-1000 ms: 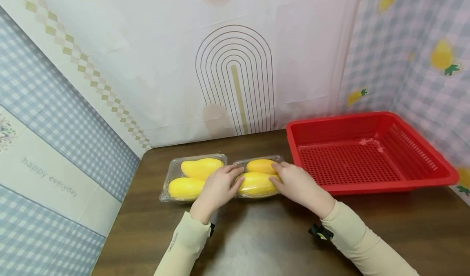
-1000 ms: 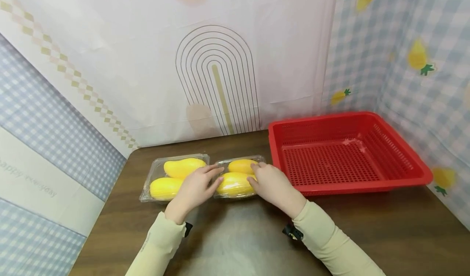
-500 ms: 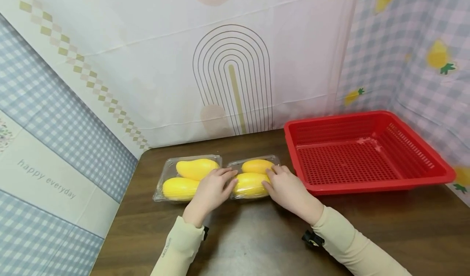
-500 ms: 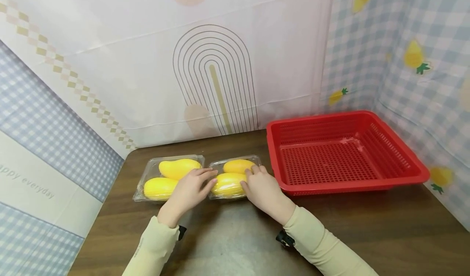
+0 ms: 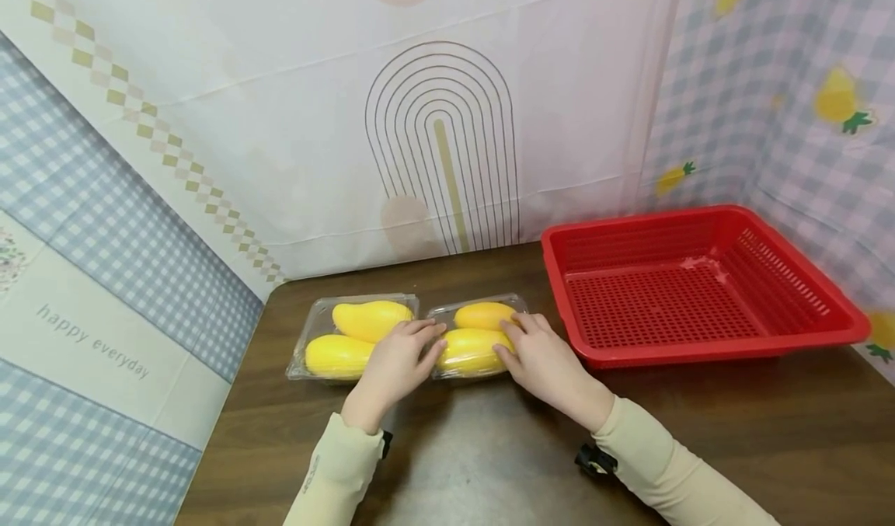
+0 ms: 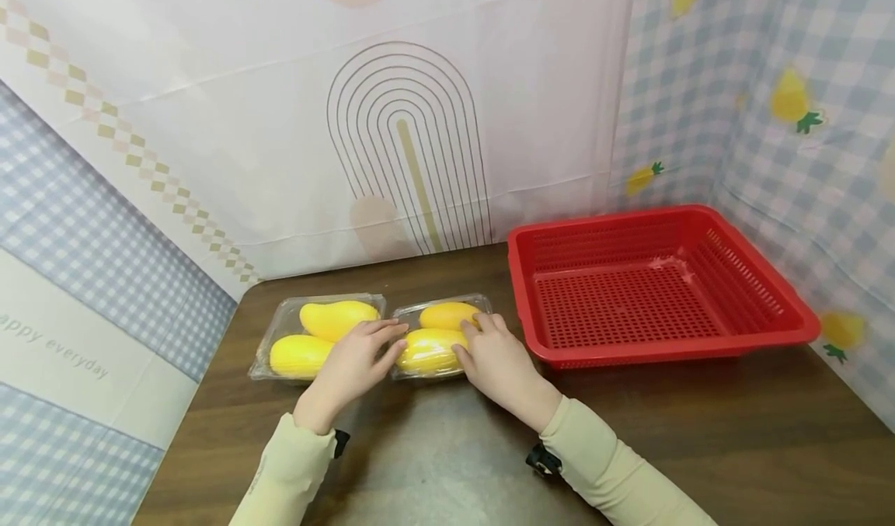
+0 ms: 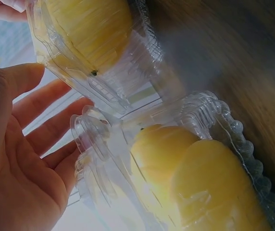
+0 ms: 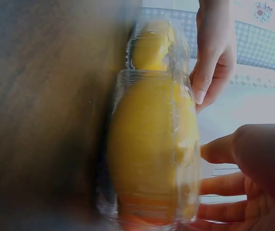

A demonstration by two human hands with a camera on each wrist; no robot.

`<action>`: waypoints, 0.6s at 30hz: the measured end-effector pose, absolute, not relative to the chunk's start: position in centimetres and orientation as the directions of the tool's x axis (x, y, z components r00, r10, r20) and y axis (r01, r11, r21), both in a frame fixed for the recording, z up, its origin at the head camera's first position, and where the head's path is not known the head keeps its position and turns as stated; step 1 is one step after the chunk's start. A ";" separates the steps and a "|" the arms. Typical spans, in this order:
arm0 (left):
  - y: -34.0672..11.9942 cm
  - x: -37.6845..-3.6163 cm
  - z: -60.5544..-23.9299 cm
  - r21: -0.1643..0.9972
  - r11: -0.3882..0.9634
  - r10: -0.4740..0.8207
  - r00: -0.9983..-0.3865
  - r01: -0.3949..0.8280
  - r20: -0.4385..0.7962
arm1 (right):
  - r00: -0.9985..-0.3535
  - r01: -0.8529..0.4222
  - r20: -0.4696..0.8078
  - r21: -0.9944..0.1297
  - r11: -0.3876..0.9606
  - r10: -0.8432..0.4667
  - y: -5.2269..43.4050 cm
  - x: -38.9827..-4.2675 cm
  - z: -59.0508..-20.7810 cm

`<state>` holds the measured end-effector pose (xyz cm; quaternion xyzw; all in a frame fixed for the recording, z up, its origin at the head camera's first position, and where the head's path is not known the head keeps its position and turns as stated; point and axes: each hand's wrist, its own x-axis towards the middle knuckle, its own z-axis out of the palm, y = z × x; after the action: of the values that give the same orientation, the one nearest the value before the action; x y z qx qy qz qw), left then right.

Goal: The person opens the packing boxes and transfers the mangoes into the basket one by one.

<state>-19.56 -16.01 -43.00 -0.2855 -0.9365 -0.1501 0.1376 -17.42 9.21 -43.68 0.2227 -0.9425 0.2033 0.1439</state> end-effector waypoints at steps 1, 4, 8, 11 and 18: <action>-16.0 -19.6 -43.0 0.201 0.791 0.496 -0.797 0.579 0.344 | -0.865 -0.475 0.354 -0.345 0.810 -0.356 9.3 -17.5 -43.8; -15.7 -19.8 -42.8 0.201 0.778 0.511 -0.785 0.595 0.350 | -0.887 -0.453 0.315 -0.446 0.772 -0.338 9.7 -17.6 -44.3; -15.4 -20.0 -42.6 0.221 0.750 0.534 -0.768 0.624 0.354 | -0.915 -0.403 0.251 -0.568 0.718 -0.315 10.4 -17.9 -45.0; -15.1 -20.1 -42.5 0.254 0.731 0.548 -0.766 0.634 0.336 | -0.930 -0.365 0.211 -0.631 0.684 -0.302 10.7 -18.1 -45.5; -14.4 -19.7 -42.4 0.288 0.723 0.579 -0.778 0.628 0.243 | -0.956 -0.269 0.139 -0.759 0.592 -0.257 11.1 -18.1 -46.4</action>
<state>-19.67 -14.36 -42.44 -0.3261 -0.9257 -0.1793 0.0679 -18.10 11.15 -46.42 0.1475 -0.8923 0.4266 0.0071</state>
